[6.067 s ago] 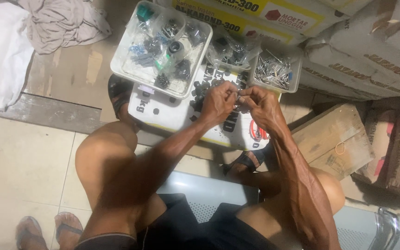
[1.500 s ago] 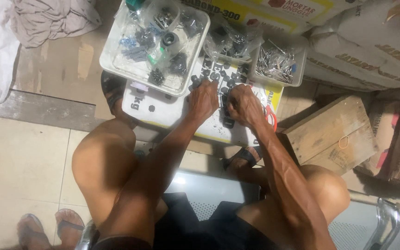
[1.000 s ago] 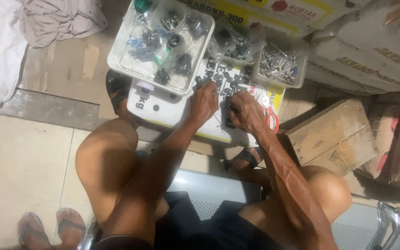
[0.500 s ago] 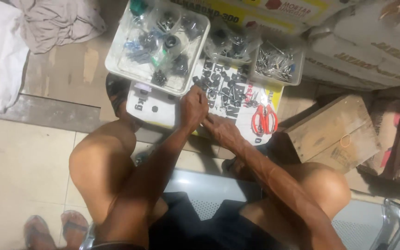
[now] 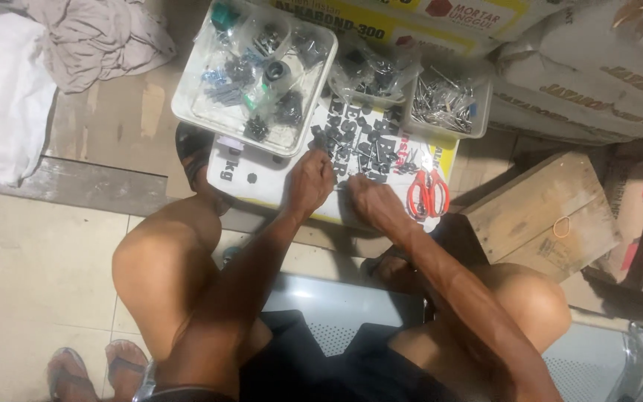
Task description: Sorting small black clips from a pile into a plastic storage container
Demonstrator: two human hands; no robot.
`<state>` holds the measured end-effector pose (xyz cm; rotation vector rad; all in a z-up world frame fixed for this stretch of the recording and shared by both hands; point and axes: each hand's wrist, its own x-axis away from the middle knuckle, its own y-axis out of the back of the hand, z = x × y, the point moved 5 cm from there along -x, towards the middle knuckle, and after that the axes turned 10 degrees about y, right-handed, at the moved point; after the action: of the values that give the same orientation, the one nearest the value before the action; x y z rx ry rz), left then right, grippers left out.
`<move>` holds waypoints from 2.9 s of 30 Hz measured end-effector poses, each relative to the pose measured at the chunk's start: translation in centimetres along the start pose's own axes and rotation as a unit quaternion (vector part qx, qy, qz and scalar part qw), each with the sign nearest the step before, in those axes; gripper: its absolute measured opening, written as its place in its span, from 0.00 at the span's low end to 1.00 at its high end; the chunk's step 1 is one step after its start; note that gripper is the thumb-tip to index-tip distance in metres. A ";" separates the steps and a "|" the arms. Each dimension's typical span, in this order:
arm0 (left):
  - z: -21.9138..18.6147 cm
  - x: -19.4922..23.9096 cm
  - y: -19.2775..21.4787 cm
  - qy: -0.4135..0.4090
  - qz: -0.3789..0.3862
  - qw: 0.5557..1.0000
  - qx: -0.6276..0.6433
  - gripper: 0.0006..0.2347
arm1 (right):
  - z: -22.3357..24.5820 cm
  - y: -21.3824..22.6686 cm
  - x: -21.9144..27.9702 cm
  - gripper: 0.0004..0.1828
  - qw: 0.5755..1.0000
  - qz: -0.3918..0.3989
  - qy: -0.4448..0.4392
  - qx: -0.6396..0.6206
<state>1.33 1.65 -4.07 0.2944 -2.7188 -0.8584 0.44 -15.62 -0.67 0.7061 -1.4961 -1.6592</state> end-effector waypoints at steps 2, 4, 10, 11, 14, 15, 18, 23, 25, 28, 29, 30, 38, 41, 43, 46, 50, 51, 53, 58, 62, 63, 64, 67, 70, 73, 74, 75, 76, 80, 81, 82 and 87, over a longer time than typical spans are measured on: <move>-1.8 0.9 1.5 -0.037 0.015 0.998 -0.053 0.04 | -0.8 0.6 0.5 0.07 1.000 0.013 -0.017 -0.020; -2.8 1.3 2.1 -0.076 0.028 0.991 -0.109 0.04 | -1.8 0.6 0.3 0.09 0.998 0.020 -0.035 -0.040; -1.9 1.8 0.4 -0.180 0.074 0.968 -0.160 0.06 | -3.0 3.1 -1.1 0.08 0.939 -0.117 -0.146 -0.288; -1.3 1.8 -0.5 -0.187 0.071 0.955 -0.219 0.05 | -3.6 2.7 -1.0 0.06 0.913 -0.132 -0.171 -0.345; -0.2 1.5 -1.7 -0.194 0.069 0.940 -0.272 0.06 | -4.0 5.6 -1.1 0.04 0.870 -0.158 -0.211 -0.416; 0.0 1.4 -2.0 -0.195 0.072 0.941 -0.267 0.05 | -3.8 7.2 -1.1 0.04 0.856 -0.169 -0.227 -0.433; -1.7 2.0 -0.6 -0.193 0.060 0.940 -0.275 0.05 | -3.1 11.2 -0.9 0.03 0.816 -0.192 -0.259 -0.481; -4.6 3.8 2.0 -0.207 0.036 0.941 -0.265 0.05 | -2.8 14.3 -0.2 0.05 0.776 -0.234 -0.245 -0.532; -3.4 3.5 1.1 -0.227 0.043 0.933 -0.278 0.05 | -3.0 15.4 0.2 0.05 0.758 -0.250 -0.234 -0.555; 0.7 2.6 -2.7 -0.238 0.056 0.928 -0.281 0.07 | -3.0 17.4 1.2 0.05 0.753 -0.270 -0.239 -0.550; 1.4 2.2 -3.0 -0.218 0.063 0.940 -0.253 0.07 | -3.1 18.0 1.4 0.05 0.753 -0.272 -0.238 -0.551; 2.1 1.8 -3.3 -0.197 0.070 0.952 -0.225 0.08 | -3.3 18.7 1.6 0.06 0.752 -0.273 -0.236 -0.551; -11.9 0.4 4.8 0.103 0.119 0.971 0.180 0.02 | -3.2 20.7 2.9 0.10 0.779 -0.284 -0.204 -0.521; -16.1 0.9 7.7 0.100 0.157 0.922 0.339 0.07 | -2.9 19.1 2.2 0.09 0.761 -0.330 -0.194 -0.524; -16.8 1.2 7.9 0.106 0.174 0.887 0.414 0.13 | -2.9 17.3 1.8 0.08 0.749 -0.359 -0.195 -0.522; -17.3 1.0 7.2 0.100 0.157 0.884 0.429 0.09 | -3.0 17.1 0.9 0.04 0.851 -0.336 -0.176 -0.362; -16.5 1.0 6.3 0.121 0.129 0.855 0.488 0.10 | -2.7 17.2 -0.1 0.05 0.851 -0.334 -0.221 -0.340; -16.5 0.8 6.1 0.129 0.124 0.851 0.494 0.10 | -3.1 17.0 -0.2 0.06 0.846 -0.339 -0.237 -0.337; -16.1 0.2 5.5 0.118 0.116 0.856 0.490 0.09 | -3.3 16.9 -0.5 0.06 0.846 -0.335 -0.236 -0.342; -14.8 -0.8 3.2 0.052 0.086 0.909 0.406 0.06 | -4.3 14.4 -0.2 0.05 0.863 -0.319 -0.234 -0.313; -15.6 -1.3 2.5 -0.020 0.056 0.949 0.311 0.05 | -4.1 14.1 -1.2 0.05 0.885 -0.242 -0.257 -0.303; -16.1 -1.2 3.0 -0.004 0.043 0.954 0.297 0.05 | -4.1 13.9 -1.5 0.06 0.880 -0.211 -0.275 -0.326; -16.2 -1.9 2.9 -0.005 0.043 0.954 0.298 0.05 | -5.1 13.8 -1.6 0.06 0.880 -0.212 -0.274 -0.324; -16.1 -3.7 3.7 0.033 0.012 0.945 0.326 0.05 | -6.5 15.1 -2.7 0.13 0.826 -0.243 -0.164 -0.481; -16.3 -3.7 4.9 0.076 -0.027 0.942 0.326 0.05 | -5.3 18.2 -2.5 0.19 0.729 -0.219 -0.097 -0.641; -17.2 -3.2 4.9 0.036 0.009 0.954 0.298 0.05 | -5.7 19.3 -2.1 0.16 0.759 -0.223 -0.102 -0.603; -17.7 -2.7 5.1 0.028 0.030 0.942 0.333 0.05 | -6.5 18.6 -1.8 0.15 0.765 -0.241 -0.106 -0.587; -18.2 -2.0 5.3 0.022 0.051 0.929 0.367 0.05 | -7.2 17.8 -1.5 0.13 0.771 -0.258 -0.110 -0.572; -18.0 -2.2 5.2 0.023 0.052 0.929 0.367 0.05 | -6.9 18.0 -1.7 0.13 0.771 -0.258 -0.111 -0.572; -17.3 -2.2 4.3 0.032 0.102 0.912 0.396 0.06 | -7.7 16.9 -1.6 0.11 0.816 -0.260 -0.082 -0.510; -16.9 -2.0 4.1 0.055 0.123 0.899 0.416 0.07 | -8.4 15.8 -1.5 0.06 0.834 -0.243 -0.087 -0.488; -15.2 -2.8 2.5 0.055 0.120 0.900 0.416 0.07 | -7.9 15.5 -1.4 0.06 0.834 -0.242 -0.085 -0.489; -7.2 -5.5 -3.6 0.045 0.133 0.987 0.082 0.06 | -9.4 6.7 0.6 0.15 0.961 0.020 -0.211 -0.178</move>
<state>9.18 -3.55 -1.55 -0.0005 -2.6680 -0.5351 9.07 -21.35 4.50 0.1282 -1.4156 -2.0653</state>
